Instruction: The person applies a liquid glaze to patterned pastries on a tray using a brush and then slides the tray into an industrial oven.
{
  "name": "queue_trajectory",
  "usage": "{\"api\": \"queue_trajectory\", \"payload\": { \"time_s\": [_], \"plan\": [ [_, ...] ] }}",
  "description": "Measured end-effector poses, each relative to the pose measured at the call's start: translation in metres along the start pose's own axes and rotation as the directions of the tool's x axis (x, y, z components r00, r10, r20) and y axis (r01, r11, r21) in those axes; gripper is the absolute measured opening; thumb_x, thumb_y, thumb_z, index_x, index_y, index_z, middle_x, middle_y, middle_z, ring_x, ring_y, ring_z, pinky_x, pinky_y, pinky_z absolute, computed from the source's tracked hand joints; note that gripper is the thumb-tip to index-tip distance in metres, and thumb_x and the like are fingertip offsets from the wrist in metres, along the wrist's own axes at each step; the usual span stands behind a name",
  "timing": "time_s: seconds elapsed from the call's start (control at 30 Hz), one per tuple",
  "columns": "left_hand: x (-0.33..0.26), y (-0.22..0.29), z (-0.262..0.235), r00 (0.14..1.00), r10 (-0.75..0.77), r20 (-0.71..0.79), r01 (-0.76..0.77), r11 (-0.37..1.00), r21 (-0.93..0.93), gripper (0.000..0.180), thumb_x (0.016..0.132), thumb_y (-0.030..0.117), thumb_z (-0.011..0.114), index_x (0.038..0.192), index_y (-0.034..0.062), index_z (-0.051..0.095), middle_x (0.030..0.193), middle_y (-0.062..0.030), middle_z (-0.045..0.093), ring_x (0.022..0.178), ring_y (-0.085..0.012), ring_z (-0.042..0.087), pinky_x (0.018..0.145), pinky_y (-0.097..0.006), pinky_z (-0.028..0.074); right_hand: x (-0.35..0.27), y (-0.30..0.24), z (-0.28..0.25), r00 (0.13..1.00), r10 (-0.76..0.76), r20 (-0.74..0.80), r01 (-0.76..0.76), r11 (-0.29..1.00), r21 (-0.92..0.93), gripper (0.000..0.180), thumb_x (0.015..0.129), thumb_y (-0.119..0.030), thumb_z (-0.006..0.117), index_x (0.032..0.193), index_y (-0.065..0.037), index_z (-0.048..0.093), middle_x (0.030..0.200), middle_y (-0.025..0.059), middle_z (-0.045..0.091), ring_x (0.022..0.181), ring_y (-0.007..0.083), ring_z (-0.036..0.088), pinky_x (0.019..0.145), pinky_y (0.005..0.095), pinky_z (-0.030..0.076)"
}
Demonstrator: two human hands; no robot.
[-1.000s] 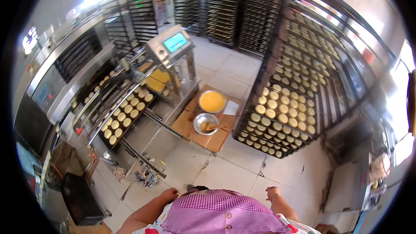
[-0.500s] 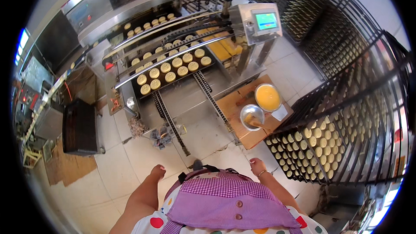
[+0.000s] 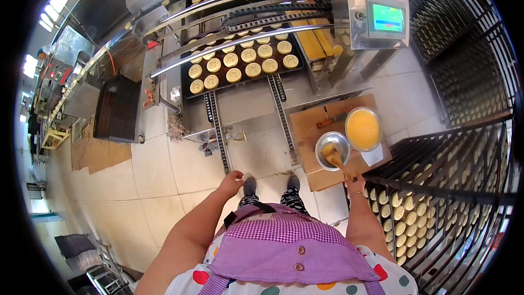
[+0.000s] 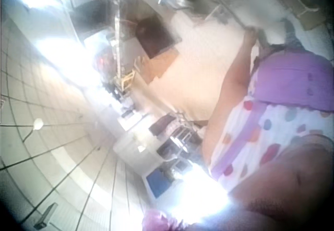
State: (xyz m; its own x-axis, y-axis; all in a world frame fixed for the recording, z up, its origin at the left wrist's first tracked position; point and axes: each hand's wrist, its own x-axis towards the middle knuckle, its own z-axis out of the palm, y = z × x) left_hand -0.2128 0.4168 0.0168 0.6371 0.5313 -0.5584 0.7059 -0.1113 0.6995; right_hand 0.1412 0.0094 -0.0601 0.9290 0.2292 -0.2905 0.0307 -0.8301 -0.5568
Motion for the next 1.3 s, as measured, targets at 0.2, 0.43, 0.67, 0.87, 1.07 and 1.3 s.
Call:
{"api": "queue_trajectory", "payload": {
  "time_s": [0.2, 0.43, 0.67, 0.87, 1.07, 1.3],
  "plan": [
    [0.043, 0.043, 0.031, 0.98, -0.133, -0.151, 0.112, 0.984, -0.139, 0.038, 0.077, 0.013, 0.063, 0.112, 0.0053, 0.05, 0.104, -0.0072, 0.055, 0.09, -0.0187, 0.056, 0.077, -0.034, 0.046, 0.022, -0.001, -0.008, 0.991, 0.092, -0.102, -0.078, 0.988, 0.134, 0.055, 0.065, -0.013, 0.074, 0.111, 0.004, 0.05, 0.097, 0.013, 0.061, 0.078, 0.0223, 0.061, 0.067, 0.0346, 0.049],
    [0.102, 0.083, 0.021, 0.855, -0.508, -0.105, 0.161, 0.452, -0.877, 0.047, 0.083, 0.008, 0.054, 0.125, 0.0069, 0.033, 0.109, -0.0114, 0.049, 0.092, -0.0265, 0.055, 0.077, -0.041, 0.047, 0.026, -0.035, -0.011, 0.764, 0.499, 0.408, -0.643, 0.546, 0.537, 0.041, 0.072, -0.005, 0.069, 0.109, -0.005, 0.053, 0.081, 0.0046, 0.057, 0.066, 0.0123, 0.053, 0.051, 0.0243, 0.043],
    [0.102, 0.056, 0.025, 0.76, -0.636, -0.133, -0.142, 0.038, -0.989, 0.026, 0.088, 0.008, 0.048, 0.109, -0.0029, 0.035, 0.098, -0.0153, 0.047, 0.084, -0.0306, 0.054, 0.078, -0.043, 0.05, 0.039, -0.088, -0.041, 0.982, 0.181, 0.046, -0.178, 0.839, 0.515, 0.017, 0.074, 0.0, 0.064, 0.09, -0.001, 0.061, 0.079, 0.0013, 0.059, 0.067, 0.0095, 0.052, 0.061, 0.023, 0.044],
    [0.043, 0.051, 0.062, 0.697, -0.706, -0.122, -0.11, 0.062, -0.992, 0.025, 0.083, -0.002, 0.05, 0.1, 0.0021, 0.033, 0.093, -0.0161, 0.051, 0.073, -0.028, 0.057, 0.065, -0.041, 0.053, 0.066, -0.085, -0.006, 0.991, 0.116, 0.072, -0.136, 0.784, 0.606, 0.021, 0.075, -0.001, 0.063, 0.096, 0.001, 0.061, 0.087, 0.0036, 0.061, 0.08, 0.0114, 0.055, 0.073, 0.0256, 0.045],
    [-0.025, 0.042, 0.071, 0.809, -0.587, 0.029, 0.181, 0.202, -0.963, 0.016, 0.086, 0.009, 0.054, 0.096, 0.0029, 0.043, 0.087, -0.0129, 0.057, 0.076, -0.0242, 0.06, 0.063, -0.035, 0.052, 0.089, -0.041, 0.059, 0.952, 0.245, 0.183, -0.305, 0.808, 0.504, 0.043, 0.074, 0.0, 0.057, 0.116, -0.011, 0.053, 0.101, 0.001, 0.055, 0.081, 0.0116, 0.053, 0.064, 0.0242, 0.043],
    [-0.024, 0.011, -0.026, 0.954, -0.177, -0.24, 0.181, 0.983, -0.003, 0.017, 0.078, 0.013, 0.062, 0.09, 0.0043, 0.055, 0.079, -0.0133, 0.058, 0.071, -0.0303, 0.058, 0.066, -0.038, 0.048, 0.071, -0.091, 0.056, 0.847, 0.506, 0.164, -0.476, 0.583, 0.658, 0.027, 0.08, -0.007, 0.06, 0.106, -0.012, 0.056, 0.09, 0.0004, 0.059, 0.076, 0.0126, 0.054, 0.056, 0.0239, 0.043]
  ]
}}
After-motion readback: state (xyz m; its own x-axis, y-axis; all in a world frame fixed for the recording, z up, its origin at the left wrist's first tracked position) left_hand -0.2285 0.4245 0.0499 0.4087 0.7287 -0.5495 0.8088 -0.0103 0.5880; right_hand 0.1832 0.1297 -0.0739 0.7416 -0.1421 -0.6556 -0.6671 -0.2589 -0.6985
